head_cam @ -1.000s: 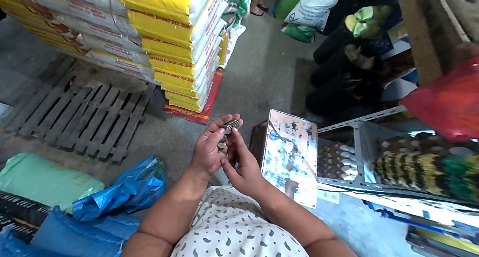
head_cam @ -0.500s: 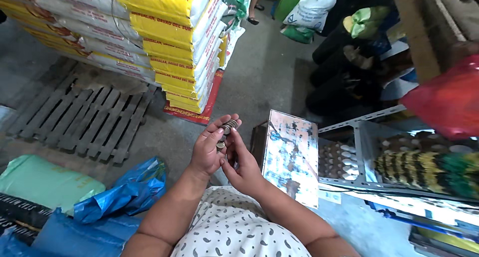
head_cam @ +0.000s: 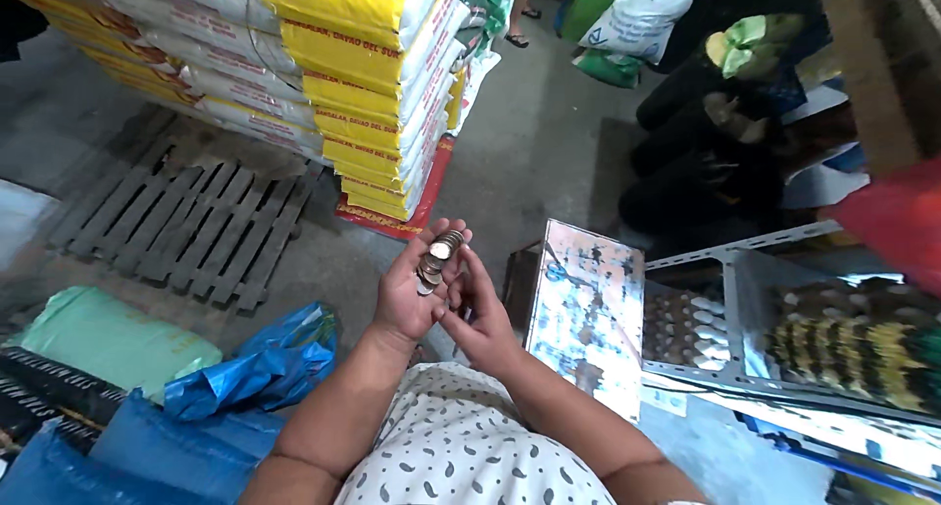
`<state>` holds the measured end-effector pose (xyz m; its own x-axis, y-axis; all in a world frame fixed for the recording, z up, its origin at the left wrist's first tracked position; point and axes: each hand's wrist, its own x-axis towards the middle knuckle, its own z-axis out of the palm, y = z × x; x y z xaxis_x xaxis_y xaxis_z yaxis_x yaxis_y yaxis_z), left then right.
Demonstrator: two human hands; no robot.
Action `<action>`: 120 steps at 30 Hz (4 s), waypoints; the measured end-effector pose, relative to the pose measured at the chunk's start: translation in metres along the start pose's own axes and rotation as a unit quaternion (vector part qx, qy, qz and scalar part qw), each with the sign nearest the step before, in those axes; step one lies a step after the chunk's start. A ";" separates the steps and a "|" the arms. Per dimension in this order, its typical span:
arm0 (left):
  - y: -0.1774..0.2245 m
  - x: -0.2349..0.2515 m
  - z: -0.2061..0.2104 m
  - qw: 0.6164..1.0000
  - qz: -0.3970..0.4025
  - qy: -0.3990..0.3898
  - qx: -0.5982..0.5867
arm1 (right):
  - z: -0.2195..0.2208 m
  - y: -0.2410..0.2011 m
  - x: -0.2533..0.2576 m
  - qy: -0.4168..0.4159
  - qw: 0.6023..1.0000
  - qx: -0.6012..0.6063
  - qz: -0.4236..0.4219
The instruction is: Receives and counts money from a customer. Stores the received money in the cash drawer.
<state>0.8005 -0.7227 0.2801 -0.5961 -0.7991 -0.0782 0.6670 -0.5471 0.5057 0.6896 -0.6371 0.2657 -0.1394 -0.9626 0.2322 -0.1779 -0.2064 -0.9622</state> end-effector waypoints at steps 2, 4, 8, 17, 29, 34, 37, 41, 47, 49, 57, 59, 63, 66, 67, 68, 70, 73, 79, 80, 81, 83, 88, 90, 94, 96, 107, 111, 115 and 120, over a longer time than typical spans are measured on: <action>0.004 0.004 -0.003 0.996 -0.018 0.038 -0.083 | 0.001 0.002 0.005 0.040 0.977 0.185 0.094; 0.008 0.010 -0.007 0.988 -0.035 0.109 -0.103 | -0.004 0.001 0.015 0.114 0.897 0.350 0.243; 0.004 0.023 -0.019 0.963 -0.052 0.258 -0.059 | -0.033 0.009 0.039 0.278 0.737 0.442 0.429; -0.008 0.093 -0.029 0.964 -0.077 0.247 -0.053 | -0.122 0.031 0.111 0.305 0.796 0.419 0.312; -0.016 0.380 0.000 0.957 -0.089 0.266 0.066 | -0.293 0.122 0.355 0.285 0.817 0.402 0.301; -0.037 0.529 0.016 0.923 -0.126 0.339 0.129 | -0.342 0.146 0.451 0.251 0.798 0.438 0.329; -0.059 0.620 0.025 0.901 -0.145 0.388 0.132 | -0.378 0.167 0.502 0.265 0.787 0.448 0.331; -0.096 0.751 0.034 0.879 -0.191 0.408 0.160 | -0.449 0.213 0.560 0.328 0.784 0.404 0.337; -0.141 0.962 0.089 0.883 -0.279 0.326 0.191 | -0.571 0.282 0.631 0.513 0.702 0.339 0.359; -0.151 1.028 0.121 0.893 -0.290 0.286 0.193 | -0.606 0.290 0.657 0.559 0.669 0.333 0.359; -0.198 1.270 0.205 0.909 -0.343 0.186 0.144 | -0.758 0.367 0.801 0.614 0.613 0.340 0.363; -0.205 1.328 0.201 0.907 -0.349 0.184 0.144 | -0.802 0.397 0.853 0.604 0.617 0.340 0.372; -0.193 1.436 0.181 0.910 -0.288 0.232 0.189 | -0.874 0.435 0.990 0.533 0.647 0.363 0.408; -0.161 1.503 0.163 0.921 -0.219 0.244 0.210 | -0.908 0.435 1.097 0.434 0.725 0.353 0.402; -0.150 1.526 0.160 0.922 -0.189 0.276 0.194 | -0.919 0.436 1.131 0.394 0.752 0.349 0.397; -0.140 1.549 0.156 0.920 -0.160 0.309 0.181 | -0.928 0.442 1.165 0.363 0.767 0.354 0.393; -0.119 1.598 0.145 0.909 -0.115 0.365 0.163 | -0.949 0.460 1.230 0.330 0.778 0.370 0.386; -0.099 1.682 0.121 0.890 -0.080 0.423 0.149 | -0.986 0.497 1.314 0.307 0.787 0.363 0.392; -0.109 1.887 0.157 0.905 -0.121 0.341 0.223 | -1.081 0.534 1.430 0.424 0.703 0.415 0.391; -0.116 1.922 0.178 0.909 -0.134 0.315 0.237 | -1.100 0.538 1.441 0.441 0.693 0.420 0.385; -0.124 1.959 0.202 0.913 -0.147 0.295 0.242 | -1.119 0.542 1.452 0.460 0.692 0.418 0.368; -0.142 2.030 0.249 0.922 -0.172 0.249 0.243 | -1.158 0.555 1.467 0.498 0.691 0.408 0.329; -0.200 2.191 0.342 0.937 -0.213 0.114 0.251 | -1.258 0.601 1.494 0.607 0.631 0.383 0.295; -0.232 2.252 0.356 0.932 -0.229 0.075 0.269 | -1.296 0.623 1.511 0.629 0.608 0.390 0.288; -0.304 2.363 0.372 0.913 -0.266 0.069 0.302 | -1.353 0.652 1.563 0.635 0.589 0.410 0.287; -0.341 2.408 0.368 0.897 -0.287 0.082 0.326 | -1.368 0.651 1.592 0.633 0.589 0.411 0.289; -0.418 2.526 0.357 0.847 -0.359 0.110 0.377 | -1.395 0.657 1.667 0.683 0.528 0.426 0.271; -0.369 2.546 0.359 0.805 -0.409 0.023 0.429 | -1.398 0.652 1.710 0.686 0.555 0.385 0.270; -0.290 2.564 0.351 0.787 -0.403 -0.099 0.457 | -1.428 0.672 1.810 0.660 0.615 0.339 0.266; -0.223 2.588 0.317 0.789 -0.374 -0.074 0.482 | -1.478 0.774 1.928 0.670 0.604 0.312 0.298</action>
<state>-1.0326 -2.5894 0.2377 -0.7550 -0.2656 -0.5995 -0.5038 -0.3501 0.7897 -1.1561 -2.3932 0.1795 -0.7348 0.0212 -0.6780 0.6369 -0.3223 -0.7004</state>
